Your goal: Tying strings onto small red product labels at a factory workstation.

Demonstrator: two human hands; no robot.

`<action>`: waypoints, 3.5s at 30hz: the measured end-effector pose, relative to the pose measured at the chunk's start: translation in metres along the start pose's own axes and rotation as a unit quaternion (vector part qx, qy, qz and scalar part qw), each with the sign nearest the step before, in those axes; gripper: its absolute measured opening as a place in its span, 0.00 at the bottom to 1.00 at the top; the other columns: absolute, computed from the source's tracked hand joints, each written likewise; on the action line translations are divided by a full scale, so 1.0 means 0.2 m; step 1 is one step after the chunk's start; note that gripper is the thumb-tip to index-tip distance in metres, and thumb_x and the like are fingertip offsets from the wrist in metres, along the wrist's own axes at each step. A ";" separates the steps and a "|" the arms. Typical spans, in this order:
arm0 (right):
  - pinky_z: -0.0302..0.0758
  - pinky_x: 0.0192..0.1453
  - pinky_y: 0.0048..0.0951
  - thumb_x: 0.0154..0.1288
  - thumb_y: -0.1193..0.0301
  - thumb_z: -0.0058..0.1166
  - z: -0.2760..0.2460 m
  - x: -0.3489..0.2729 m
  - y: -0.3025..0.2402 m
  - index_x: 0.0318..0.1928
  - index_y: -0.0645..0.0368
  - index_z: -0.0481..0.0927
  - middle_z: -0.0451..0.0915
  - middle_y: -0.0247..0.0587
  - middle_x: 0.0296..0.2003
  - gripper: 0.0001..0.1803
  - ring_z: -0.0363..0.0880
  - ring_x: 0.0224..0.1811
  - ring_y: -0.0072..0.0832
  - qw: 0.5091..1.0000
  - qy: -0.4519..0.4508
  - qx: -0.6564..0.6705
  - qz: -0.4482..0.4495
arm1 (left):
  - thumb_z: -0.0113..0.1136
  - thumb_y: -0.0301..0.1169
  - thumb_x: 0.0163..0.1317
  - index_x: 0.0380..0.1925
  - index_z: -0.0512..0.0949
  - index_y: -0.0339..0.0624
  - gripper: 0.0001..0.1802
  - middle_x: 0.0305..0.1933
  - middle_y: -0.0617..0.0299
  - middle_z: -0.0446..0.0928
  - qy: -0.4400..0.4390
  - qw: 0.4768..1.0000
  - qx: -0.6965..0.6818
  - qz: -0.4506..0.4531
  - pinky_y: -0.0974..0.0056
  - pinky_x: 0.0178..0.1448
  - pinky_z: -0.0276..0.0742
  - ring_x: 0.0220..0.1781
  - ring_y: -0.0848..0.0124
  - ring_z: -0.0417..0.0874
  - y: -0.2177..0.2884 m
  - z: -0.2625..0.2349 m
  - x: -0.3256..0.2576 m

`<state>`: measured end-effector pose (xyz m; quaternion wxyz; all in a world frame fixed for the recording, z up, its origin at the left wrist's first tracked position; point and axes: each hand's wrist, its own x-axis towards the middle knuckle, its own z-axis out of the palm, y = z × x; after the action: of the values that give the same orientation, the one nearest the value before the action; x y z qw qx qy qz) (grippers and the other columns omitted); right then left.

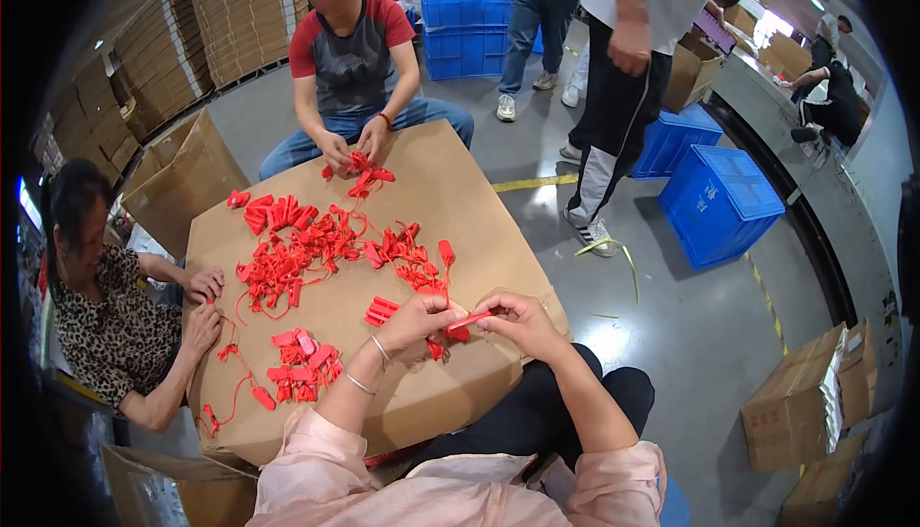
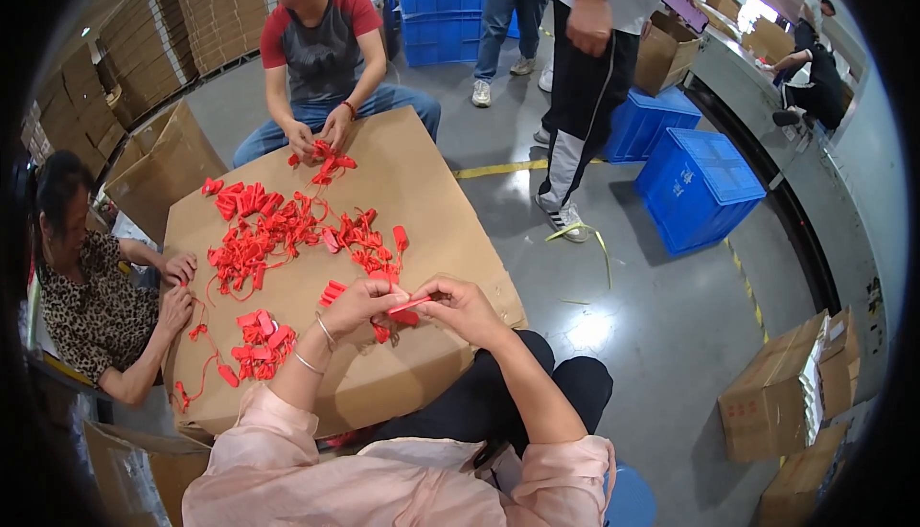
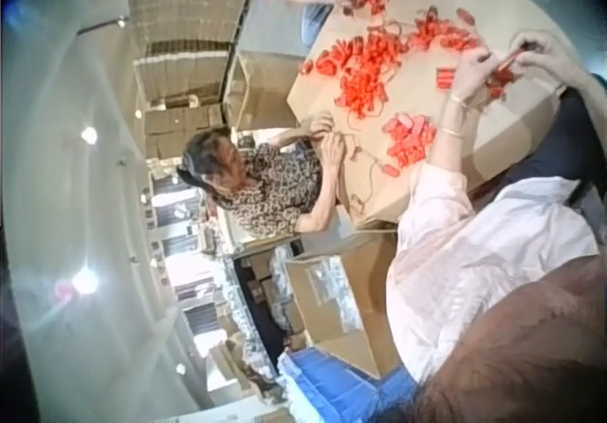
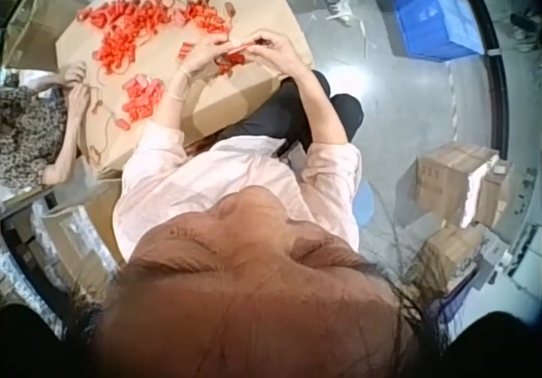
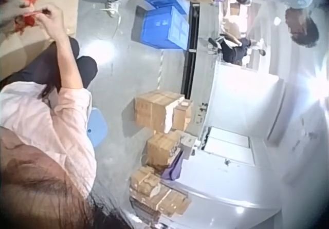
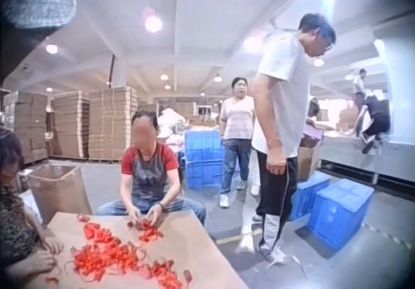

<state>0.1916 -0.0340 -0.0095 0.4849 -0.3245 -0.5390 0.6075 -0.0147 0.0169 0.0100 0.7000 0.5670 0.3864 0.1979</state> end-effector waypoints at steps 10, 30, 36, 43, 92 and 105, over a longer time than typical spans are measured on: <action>0.73 0.39 0.22 0.59 0.80 0.55 -0.08 0.00 -0.11 0.36 0.64 0.77 0.76 0.39 0.33 0.04 0.76 0.35 0.24 0.924 0.021 -0.371 -0.090 | 0.57 0.29 0.62 0.34 0.78 0.36 0.07 0.29 0.64 0.78 0.021 0.998 0.000 0.054 0.74 0.35 0.74 0.30 0.79 0.78 0.03 -0.04 0.04; 0.75 0.42 0.19 0.62 0.78 0.52 0.06 0.13 -0.06 0.43 0.68 0.72 0.78 0.38 0.35 0.09 0.77 0.36 0.18 0.977 0.200 -0.008 -0.070 | 0.55 0.24 0.62 0.36 0.73 0.37 0.05 0.36 0.60 0.76 0.119 0.955 -0.228 0.145 0.67 0.42 0.81 0.36 0.73 0.79 0.08 0.06 0.22; 0.74 0.41 0.18 0.61 0.79 0.54 -0.05 0.19 -0.05 0.44 0.67 0.74 0.78 0.35 0.34 0.11 0.77 0.35 0.16 0.955 0.218 -0.181 -0.087 | 0.57 0.23 0.59 0.40 0.72 0.38 0.09 0.38 0.61 0.76 0.134 0.964 -0.134 0.186 0.70 0.45 0.78 0.39 0.75 0.78 0.14 0.05 0.26; 0.75 0.35 0.18 0.61 0.80 0.52 -0.05 0.27 -0.06 0.42 0.68 0.75 0.79 0.36 0.32 0.09 0.77 0.31 0.17 0.981 0.186 -0.022 -0.048 | 0.63 0.24 0.54 0.48 0.73 0.35 0.20 0.39 0.60 0.78 0.067 0.961 0.143 0.226 0.71 0.47 0.75 0.41 0.77 0.78 0.22 -0.02 0.23; 0.64 0.25 0.17 0.63 0.70 0.54 0.01 0.43 -0.21 0.37 0.63 0.80 0.72 0.25 0.21 0.08 0.65 0.23 0.11 0.961 0.138 -0.237 -0.034 | 0.60 0.33 0.58 0.34 0.77 0.37 0.11 0.24 0.61 0.77 0.156 0.926 0.185 0.291 0.71 0.28 0.72 0.23 0.78 0.77 0.26 -0.05 -0.06; 0.74 0.39 0.26 0.55 0.71 0.60 0.17 0.56 -0.26 0.46 0.64 0.77 0.79 0.39 0.32 0.18 0.78 0.34 0.23 0.868 -0.166 -0.413 0.220 | 0.63 0.36 0.54 0.35 0.77 0.41 0.13 0.25 0.59 0.76 0.127 0.765 0.426 0.467 0.62 0.30 0.74 0.25 0.64 0.78 -0.04 0.14 -0.07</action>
<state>0.1363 0.0563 0.0623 0.0640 -0.4995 -0.7281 0.4650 -0.0038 -0.0142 0.0083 0.1522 0.8869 0.2041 0.3855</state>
